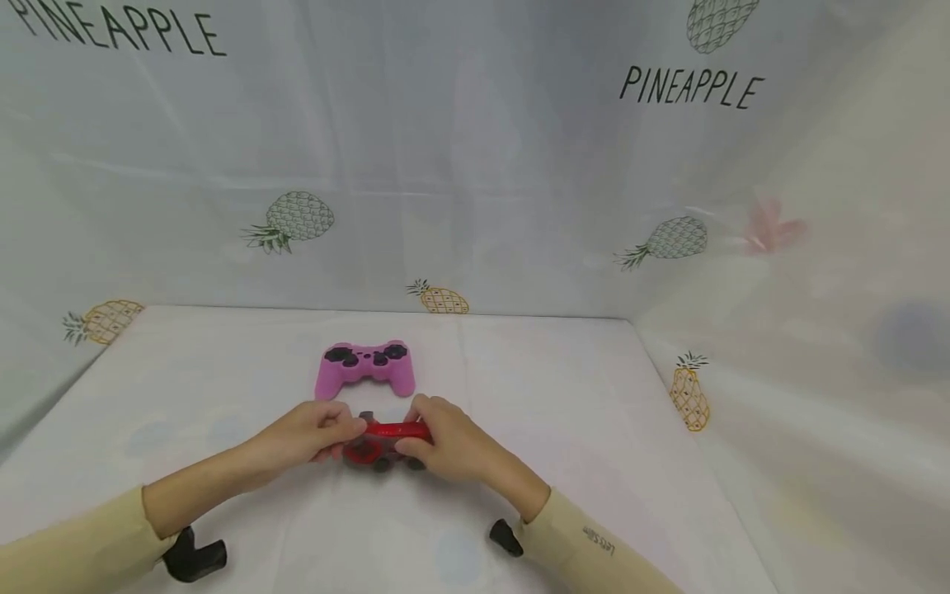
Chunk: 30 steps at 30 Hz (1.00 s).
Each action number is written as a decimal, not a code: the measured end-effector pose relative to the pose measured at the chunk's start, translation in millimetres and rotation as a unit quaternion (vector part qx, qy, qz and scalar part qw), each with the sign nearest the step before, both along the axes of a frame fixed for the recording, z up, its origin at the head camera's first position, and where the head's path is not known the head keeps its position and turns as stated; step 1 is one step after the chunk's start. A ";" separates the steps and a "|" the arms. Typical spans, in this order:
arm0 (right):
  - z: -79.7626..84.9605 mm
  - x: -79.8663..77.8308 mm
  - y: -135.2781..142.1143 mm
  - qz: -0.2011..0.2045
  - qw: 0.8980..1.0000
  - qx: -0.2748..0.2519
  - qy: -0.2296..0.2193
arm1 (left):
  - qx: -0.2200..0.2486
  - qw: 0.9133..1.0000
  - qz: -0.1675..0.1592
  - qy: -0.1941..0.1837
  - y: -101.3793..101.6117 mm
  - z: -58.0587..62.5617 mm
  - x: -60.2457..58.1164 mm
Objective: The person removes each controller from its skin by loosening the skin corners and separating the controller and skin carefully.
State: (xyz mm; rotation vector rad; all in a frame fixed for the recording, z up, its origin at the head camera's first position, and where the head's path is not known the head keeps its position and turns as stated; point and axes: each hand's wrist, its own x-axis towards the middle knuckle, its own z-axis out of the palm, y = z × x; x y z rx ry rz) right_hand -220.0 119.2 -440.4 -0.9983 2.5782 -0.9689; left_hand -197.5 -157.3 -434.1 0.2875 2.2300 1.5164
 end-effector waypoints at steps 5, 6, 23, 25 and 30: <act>-1.6 0.5 -2.1 0.009 1.000 -0.007 -0.008 | 0.047 0.999 -0.006 -0.008 -8.4 -13.4 4.2; -1.4 0.9 -2.4 0.010 1.000 -0.008 -0.011 | 0.049 0.999 -0.004 -0.010 -10.4 -15.0 5.5; 1.3 -1.9 2.2 0.010 1.000 0.010 -0.028 | -0.040 0.999 0.037 -0.008 -17.1 -20.8 16.2; 1.2 -3.5 1.8 0.011 1.000 0.010 -0.025 | -0.067 0.997 0.037 -0.001 -18.9 -24.7 19.2; 1.8 -5.9 1.1 0.008 1.000 0.007 -0.022 | -0.072 0.997 0.019 -0.016 -21.0 -30.9 20.0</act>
